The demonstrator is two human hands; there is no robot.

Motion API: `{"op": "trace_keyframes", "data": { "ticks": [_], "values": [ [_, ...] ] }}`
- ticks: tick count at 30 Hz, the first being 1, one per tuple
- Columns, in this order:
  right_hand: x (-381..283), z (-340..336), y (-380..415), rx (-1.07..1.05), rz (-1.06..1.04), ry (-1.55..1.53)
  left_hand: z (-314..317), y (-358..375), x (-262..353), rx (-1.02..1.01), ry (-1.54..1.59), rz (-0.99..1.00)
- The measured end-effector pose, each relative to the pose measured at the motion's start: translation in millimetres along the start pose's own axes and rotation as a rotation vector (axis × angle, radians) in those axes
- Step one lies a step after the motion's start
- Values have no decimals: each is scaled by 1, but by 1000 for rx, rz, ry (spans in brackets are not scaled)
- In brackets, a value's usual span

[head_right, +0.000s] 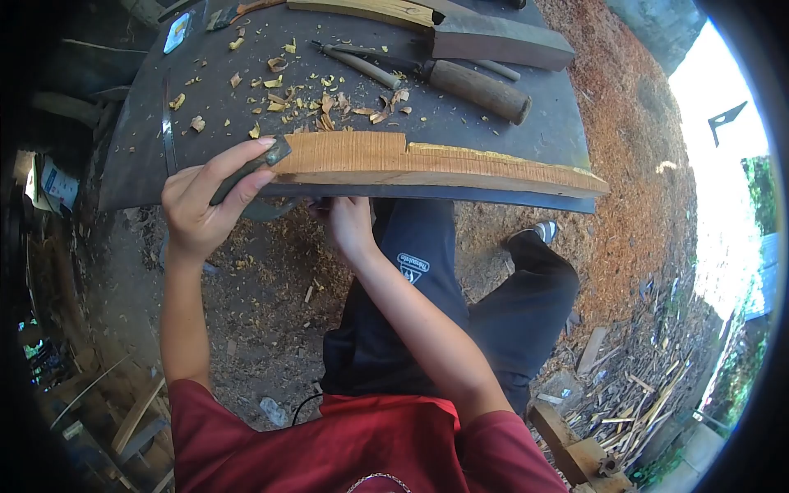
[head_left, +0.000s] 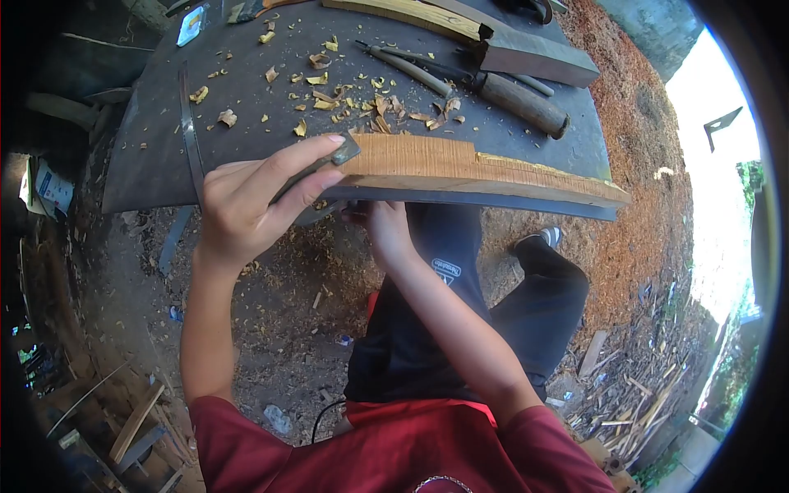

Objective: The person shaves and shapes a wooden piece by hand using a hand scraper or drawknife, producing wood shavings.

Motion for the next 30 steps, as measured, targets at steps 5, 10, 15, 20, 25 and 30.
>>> {"op": "trace_keyframes", "data": {
  "ticks": [5, 10, 15, 20, 25, 30],
  "values": [
    [-2, 2, -2, 28, 22, 14, 0, 0, -3, -13, 77, -38],
    [5, 5, -4, 27, -16, 21, 1, 1, -5, -9, 118, -27],
    [6, 6, -7, 14, -3, 32, 1, 2, -6, -14, 101, -7],
    [2, 9, -6, -26, 110, 50, 1, 1, -3, -23, 44, -21],
    [11, 4, -19, -109, 136, 126, -1, 1, 0, -36, -69, -48],
    [10, 3, -20, -108, 175, 138, -3, 14, -2, 179, -60, -103]
  ]
}}
Point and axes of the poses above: each hand's wrist, its own y-axis away from the middle knuckle, its own z-axis out of the palm, x = y × z, the point moved 5 cm from there along -y, towards the middle knuckle, and after that the axes turned 2 degrees about y, right-handed, at the moved point
